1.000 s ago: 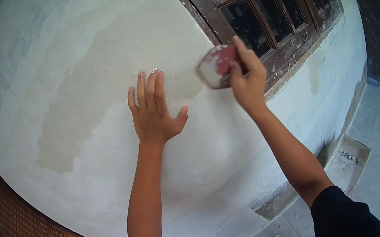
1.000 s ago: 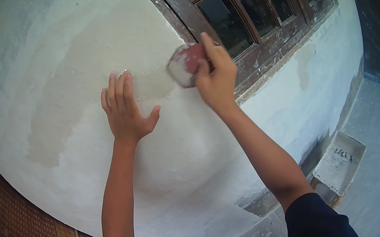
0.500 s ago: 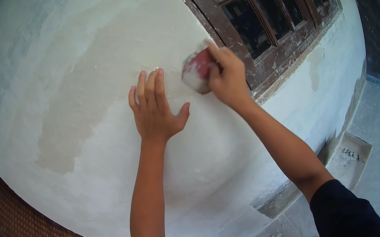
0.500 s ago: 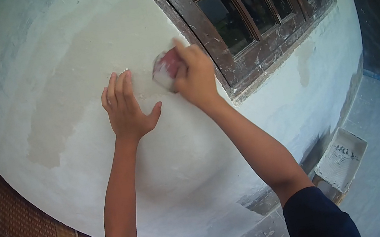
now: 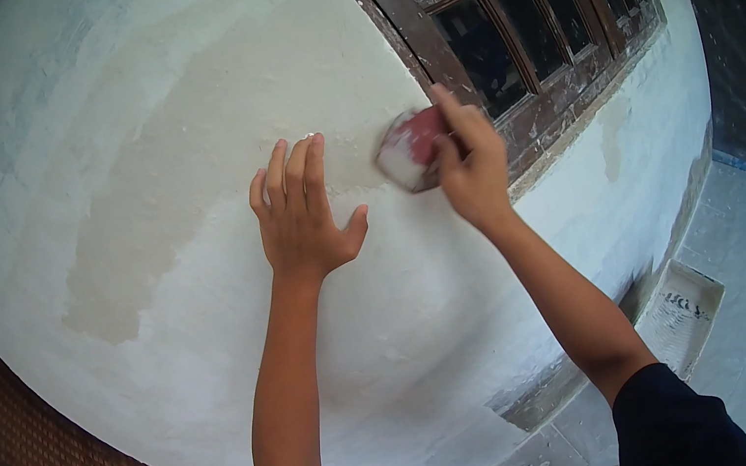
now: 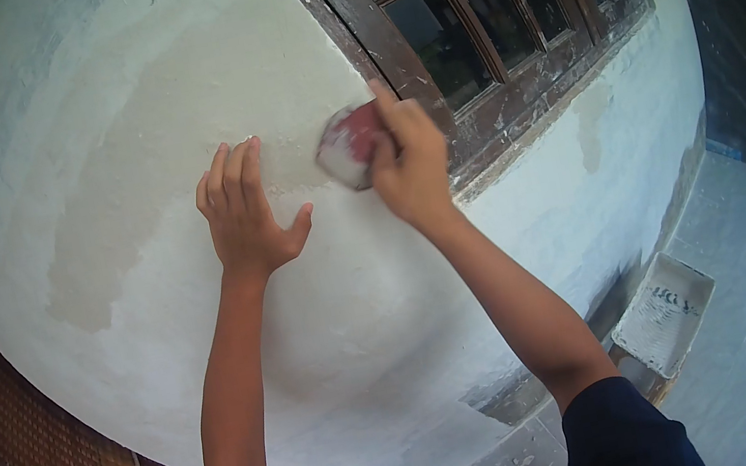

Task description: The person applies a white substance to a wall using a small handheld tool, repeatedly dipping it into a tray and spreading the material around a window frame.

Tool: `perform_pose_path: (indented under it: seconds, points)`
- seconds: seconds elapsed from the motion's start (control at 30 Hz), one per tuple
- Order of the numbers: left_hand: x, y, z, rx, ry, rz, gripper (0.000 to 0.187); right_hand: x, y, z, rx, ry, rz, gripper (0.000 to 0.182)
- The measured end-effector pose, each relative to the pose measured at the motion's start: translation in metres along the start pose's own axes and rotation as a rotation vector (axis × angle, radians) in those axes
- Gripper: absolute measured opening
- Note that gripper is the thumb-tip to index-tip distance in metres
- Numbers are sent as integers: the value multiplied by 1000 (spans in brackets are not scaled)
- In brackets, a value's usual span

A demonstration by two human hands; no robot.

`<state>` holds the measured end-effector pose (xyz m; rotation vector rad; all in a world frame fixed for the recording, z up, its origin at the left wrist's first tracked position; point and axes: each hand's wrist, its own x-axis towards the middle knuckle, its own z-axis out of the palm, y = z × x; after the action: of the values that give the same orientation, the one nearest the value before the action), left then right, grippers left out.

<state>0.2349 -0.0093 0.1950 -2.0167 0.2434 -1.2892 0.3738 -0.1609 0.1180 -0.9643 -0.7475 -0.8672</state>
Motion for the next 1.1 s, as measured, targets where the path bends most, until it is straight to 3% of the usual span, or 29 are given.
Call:
perform_pose_path:
  seconds: [0.03, 0.07, 0.17, 0.23, 0.3, 0.33, 0.37, 0.47, 0.53, 0.57, 0.63, 0.67, 0.8, 0.83, 0.93, 0.97, 1.1]
  points:
    - [-1, 1, 0, -6, -4, -3, 93, -6, -11, 1, -32, -172, -54, 56]
    - [-2, 1, 0, -9, -14, -13, 92, -6, -5, 1, -34, -175, -50, 56]
    - [-3, 0, -1, -13, -23, -8, 92, 10, 19, 2, -95, 216, 104, 59]
    - [-2, -2, -1, -12, -18, 4, 91, 9, 16, -5, -22, 285, 184, 61]
    - [-1, -2, 0, -22, -1, 26, 91, 0, 2, 0, -3, 12, -65, 59]
    - [-2, 0, -1, -24, -5, 26, 91, -6, -11, 0, 20, -191, -21, 59]
    - [-2, 1, -3, -24, -26, 13, 90, -6, -3, 2, 21, -191, -15, 59]
    - [-2, 1, -3, -21, -44, 6, 90, 4, 16, 0, -28, -3, -37, 57]
    - [-1, 0, -1, -18, -42, 11, 89, 11, 11, -10, 54, 224, 181, 55]
    - [0, 0, -1, -22, -12, 13, 89, 8, 5, -8, 57, 224, 181, 55]
    - [-1, 2, -1, -30, 14, 13, 88, -6, -7, -2, 0, -180, -33, 55]
    - [0, 3, -3, -25, -3, -1, 88, -7, -4, -3, -1, -181, -28, 55]
    - [-1, 0, -1, -15, -35, 26, 89, 7, 22, -9, 32, 270, 172, 56]
    - [0, -2, 0, -16, -30, 26, 89, 7, 19, -8, 30, 271, 168, 56]
    - [-2, 0, 0, -18, -8, 42, 89, -8, -15, 0, 9, -138, -30, 56]
    - [-1, 1, -2, -16, -25, 27, 88, -9, -6, 0, 7, -139, -26, 56]
    - [-1, -1, -1, -14, -16, 31, 87, -5, 19, -9, 49, 172, 151, 55]
